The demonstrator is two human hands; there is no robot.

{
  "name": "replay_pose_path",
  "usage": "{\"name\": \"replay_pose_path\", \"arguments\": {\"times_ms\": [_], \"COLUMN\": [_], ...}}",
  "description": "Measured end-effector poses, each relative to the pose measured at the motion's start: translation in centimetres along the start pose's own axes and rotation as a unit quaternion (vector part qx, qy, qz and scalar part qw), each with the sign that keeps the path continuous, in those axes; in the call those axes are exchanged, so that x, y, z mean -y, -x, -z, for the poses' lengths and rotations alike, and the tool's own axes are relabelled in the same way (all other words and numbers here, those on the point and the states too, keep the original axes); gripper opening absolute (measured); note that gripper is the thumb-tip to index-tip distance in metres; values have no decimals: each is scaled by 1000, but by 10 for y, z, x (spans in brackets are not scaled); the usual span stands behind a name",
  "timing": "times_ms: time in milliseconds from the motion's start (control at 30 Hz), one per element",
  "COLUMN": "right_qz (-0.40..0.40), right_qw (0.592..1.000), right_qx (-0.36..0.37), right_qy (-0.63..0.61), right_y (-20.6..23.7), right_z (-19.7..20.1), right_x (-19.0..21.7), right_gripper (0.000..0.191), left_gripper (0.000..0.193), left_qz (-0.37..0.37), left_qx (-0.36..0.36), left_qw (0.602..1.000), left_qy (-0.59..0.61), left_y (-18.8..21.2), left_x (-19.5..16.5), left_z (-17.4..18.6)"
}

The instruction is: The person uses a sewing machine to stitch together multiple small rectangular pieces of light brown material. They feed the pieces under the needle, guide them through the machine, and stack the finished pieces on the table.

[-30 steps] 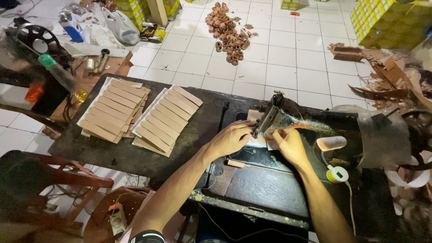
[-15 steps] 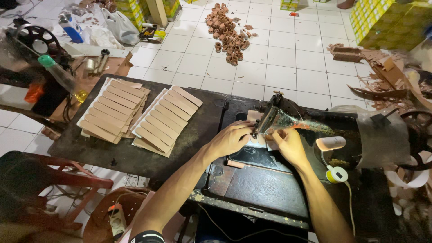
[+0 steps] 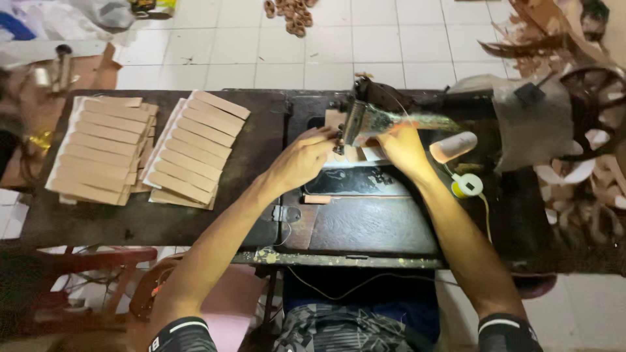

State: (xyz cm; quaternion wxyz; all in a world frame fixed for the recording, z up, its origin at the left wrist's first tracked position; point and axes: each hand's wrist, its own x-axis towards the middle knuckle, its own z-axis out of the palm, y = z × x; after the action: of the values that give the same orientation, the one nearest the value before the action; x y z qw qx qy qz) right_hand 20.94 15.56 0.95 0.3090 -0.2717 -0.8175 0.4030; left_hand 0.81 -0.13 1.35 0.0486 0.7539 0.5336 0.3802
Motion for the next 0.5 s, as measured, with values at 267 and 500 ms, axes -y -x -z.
{"name": "replay_pose_path", "arguments": {"times_ms": [267,500], "right_qz": [252,-46], "right_qw": [889,997], "right_qx": [35,52], "right_qy": [381,-45], "right_y": [-8,6], "right_z": [5,0], "right_x": [-39,-45], "right_gripper": [15,20], "left_gripper": [36,36], "left_qz": [30,31], "left_qx": [70,82], "left_qw": [996,996], "left_qy": [36,15], "left_y": [1,2], "left_x": [9,14], "left_z": [7,7]}}
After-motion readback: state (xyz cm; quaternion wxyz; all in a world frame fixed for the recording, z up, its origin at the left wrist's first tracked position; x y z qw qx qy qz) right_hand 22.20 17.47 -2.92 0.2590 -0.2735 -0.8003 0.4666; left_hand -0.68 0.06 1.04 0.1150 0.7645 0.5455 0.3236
